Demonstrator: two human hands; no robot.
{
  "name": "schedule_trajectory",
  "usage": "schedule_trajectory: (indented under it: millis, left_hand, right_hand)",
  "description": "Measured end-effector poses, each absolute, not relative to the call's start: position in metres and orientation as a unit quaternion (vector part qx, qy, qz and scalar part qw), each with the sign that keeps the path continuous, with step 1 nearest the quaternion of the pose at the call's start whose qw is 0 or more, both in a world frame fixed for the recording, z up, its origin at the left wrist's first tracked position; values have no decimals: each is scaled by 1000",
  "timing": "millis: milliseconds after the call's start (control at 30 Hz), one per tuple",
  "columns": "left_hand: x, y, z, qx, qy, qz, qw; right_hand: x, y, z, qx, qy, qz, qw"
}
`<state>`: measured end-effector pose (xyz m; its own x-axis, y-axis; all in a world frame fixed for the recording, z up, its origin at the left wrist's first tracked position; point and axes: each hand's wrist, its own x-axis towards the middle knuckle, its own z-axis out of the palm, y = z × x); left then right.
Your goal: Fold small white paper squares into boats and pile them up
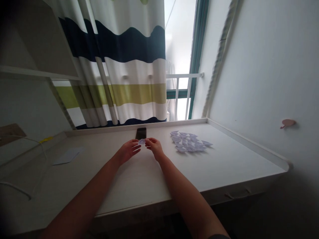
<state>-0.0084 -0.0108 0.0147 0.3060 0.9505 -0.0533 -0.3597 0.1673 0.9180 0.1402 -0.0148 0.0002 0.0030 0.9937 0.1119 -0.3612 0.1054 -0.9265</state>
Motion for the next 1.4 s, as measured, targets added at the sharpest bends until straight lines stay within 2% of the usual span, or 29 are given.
schedule_trajectory:
  millis: [300,433,533,833,967,1133,1400]
  left_hand:
    - [0,7,26,492,405,517,571]
    - [11,22,33,539,432,506,517]
    - [29,35,36,554,434,491,513]
    - [114,82,42,613,392,409,551]
    - [164,115,45,674,390,359,515]
    - [220,156,27,751,419,342,379]
    - [251,175,-1,808,463,253,263]
  right_hand:
    - [146,-7,8,-361,-389,560,636]
    - [153,-2,15,-405,-373,519,655]
    - [168,4,20,-450,-351,488,661]
    - [265,22,37,-538,-400,429,606]
    - [316,42,42,-632,-445,316,550]
    - [365,73,29,-728,-492,175,444]
    - [393,98,7,-791,-490,156,332]
